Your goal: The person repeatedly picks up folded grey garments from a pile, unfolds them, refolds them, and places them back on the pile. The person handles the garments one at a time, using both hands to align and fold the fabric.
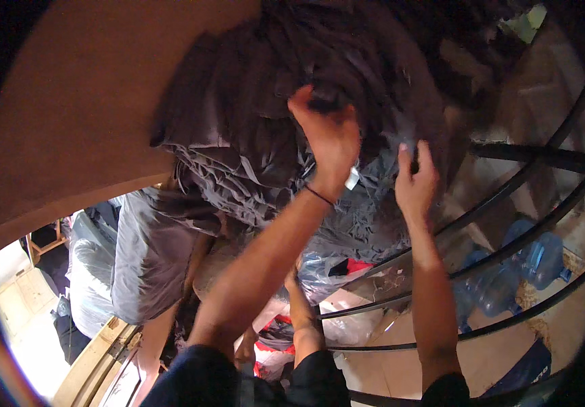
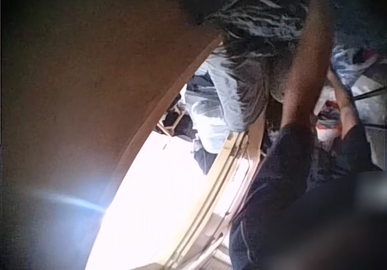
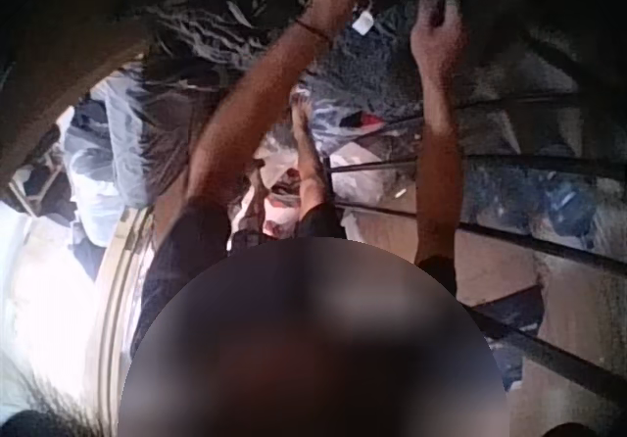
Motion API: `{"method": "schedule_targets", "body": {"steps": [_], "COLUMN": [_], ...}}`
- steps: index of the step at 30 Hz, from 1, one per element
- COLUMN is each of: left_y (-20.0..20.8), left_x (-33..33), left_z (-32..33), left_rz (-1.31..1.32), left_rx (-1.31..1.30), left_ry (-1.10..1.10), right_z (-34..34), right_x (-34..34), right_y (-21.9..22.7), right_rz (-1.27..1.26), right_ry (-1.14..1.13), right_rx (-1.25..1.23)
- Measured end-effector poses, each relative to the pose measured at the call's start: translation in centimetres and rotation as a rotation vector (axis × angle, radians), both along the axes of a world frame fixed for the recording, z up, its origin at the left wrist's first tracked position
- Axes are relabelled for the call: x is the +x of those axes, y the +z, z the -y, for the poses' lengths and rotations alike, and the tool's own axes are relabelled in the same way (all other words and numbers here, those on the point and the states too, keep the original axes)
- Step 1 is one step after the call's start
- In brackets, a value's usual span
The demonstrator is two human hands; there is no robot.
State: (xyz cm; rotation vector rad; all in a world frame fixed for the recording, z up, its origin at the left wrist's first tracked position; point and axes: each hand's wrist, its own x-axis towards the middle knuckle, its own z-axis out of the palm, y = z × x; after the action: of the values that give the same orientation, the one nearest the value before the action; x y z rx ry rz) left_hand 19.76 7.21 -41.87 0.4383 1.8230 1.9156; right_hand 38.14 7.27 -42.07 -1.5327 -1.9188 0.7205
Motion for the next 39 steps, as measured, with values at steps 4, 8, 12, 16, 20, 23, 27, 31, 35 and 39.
{"method": "schedule_targets", "body": {"steps": [4,8,12,16,20,23,27,31,35,39], "left_y": [-2.6,0.0,4.8,2.9,-4.4,-7.2,-5.4,-0.9,1.9,1.2], "left_x": [5.6,6.8,7.2,5.3,2.5,2.7,3.1,-0.9,-5.3,-7.5], "left_z": [1.6,0.2,-2.6,-1.4,3.3,5.0,2.2,-3.4,-4.8,-1.6], "left_rz": [0.231,0.416,0.614,-0.031,-0.558,-0.855,-0.604,0.654,0.590,0.544], "left_rx": [0.000,-0.037,0.075,0.065,-0.534,-0.575,-0.381,0.017,0.084,-0.075], "left_ry": [0.094,-0.123,-0.284,-0.401,-0.548,-0.640,-0.276,-0.277,-0.323,-0.440], "right_z": [1.0,0.8,-3.1,-7.2,-10.6,-11.7,-10.2,-4.7,3.8,15.0], "right_x": [0.8,0.0,-1.0,1.4,3.6,4.6,4.2,3.6,5.3,6.4], "right_y": [-0.9,-1.5,0.6,5.2,7.5,8.6,7.5,5.9,8.4,9.2], "right_rz": [0.124,0.043,-0.203,-0.027,0.168,0.306,0.186,0.260,0.311,0.093], "right_ry": [0.149,0.219,-0.067,-0.072,0.019,0.007,0.031,0.249,0.261,0.448], "right_rx": [0.049,0.008,-0.074,0.059,0.285,0.361,0.253,-0.031,0.249,0.101]}}
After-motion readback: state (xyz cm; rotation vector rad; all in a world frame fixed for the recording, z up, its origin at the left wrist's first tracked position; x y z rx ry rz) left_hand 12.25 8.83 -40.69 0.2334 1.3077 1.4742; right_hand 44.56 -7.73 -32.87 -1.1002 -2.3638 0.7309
